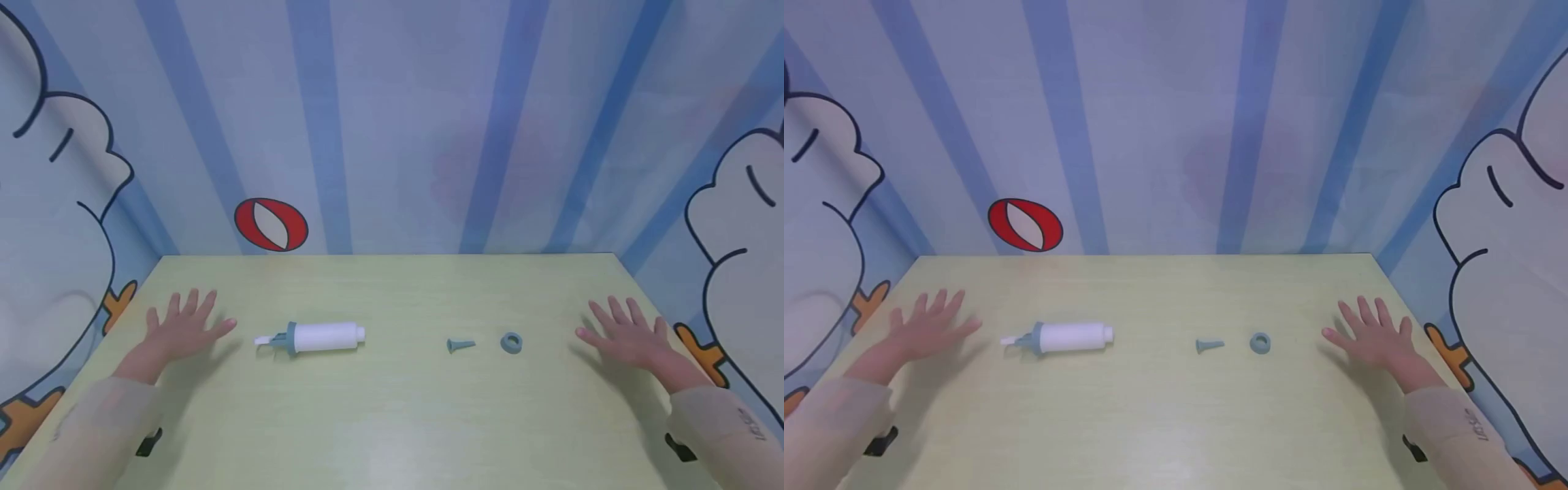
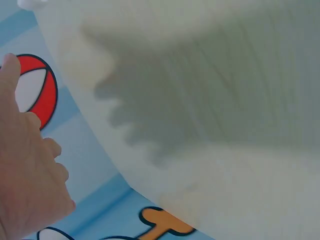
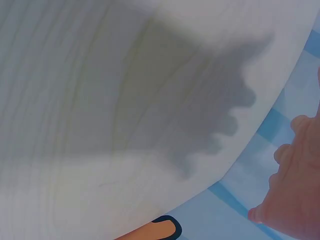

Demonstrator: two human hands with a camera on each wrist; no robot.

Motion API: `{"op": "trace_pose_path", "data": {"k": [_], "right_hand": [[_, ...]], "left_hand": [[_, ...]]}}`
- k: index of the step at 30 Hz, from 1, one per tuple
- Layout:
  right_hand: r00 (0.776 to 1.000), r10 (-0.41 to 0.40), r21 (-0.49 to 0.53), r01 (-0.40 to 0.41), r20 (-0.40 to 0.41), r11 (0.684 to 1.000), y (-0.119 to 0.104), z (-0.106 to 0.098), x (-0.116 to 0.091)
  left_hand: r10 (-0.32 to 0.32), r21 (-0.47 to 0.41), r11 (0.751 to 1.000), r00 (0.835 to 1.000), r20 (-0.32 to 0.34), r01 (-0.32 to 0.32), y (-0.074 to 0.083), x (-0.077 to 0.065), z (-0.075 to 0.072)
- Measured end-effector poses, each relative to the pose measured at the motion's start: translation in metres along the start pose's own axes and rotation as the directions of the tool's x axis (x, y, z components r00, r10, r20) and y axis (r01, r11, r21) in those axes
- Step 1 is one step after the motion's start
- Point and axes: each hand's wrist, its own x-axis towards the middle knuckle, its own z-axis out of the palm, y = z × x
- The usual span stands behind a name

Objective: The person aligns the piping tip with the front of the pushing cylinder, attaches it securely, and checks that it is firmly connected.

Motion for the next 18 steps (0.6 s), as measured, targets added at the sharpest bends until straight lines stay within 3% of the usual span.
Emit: {"op": "trace_pose_path", "data": {"k": [10,18], "right_hand": [[0.999,-0.044,0.032,0.045,-0.011,0.998,-0.022,-0.006,-0.005],[0.992,-0.119,0.009,0.12,-0.046,0.993,-0.04,-0.003,-0.002]], "left_hand": [[0.123,0.066,0.991,0.992,-0.039,-0.12,0.048,0.012,0.005],[0.269,0.107,0.959,0.961,-0.059,-0.262,0.093,0.027,0.012]]}}
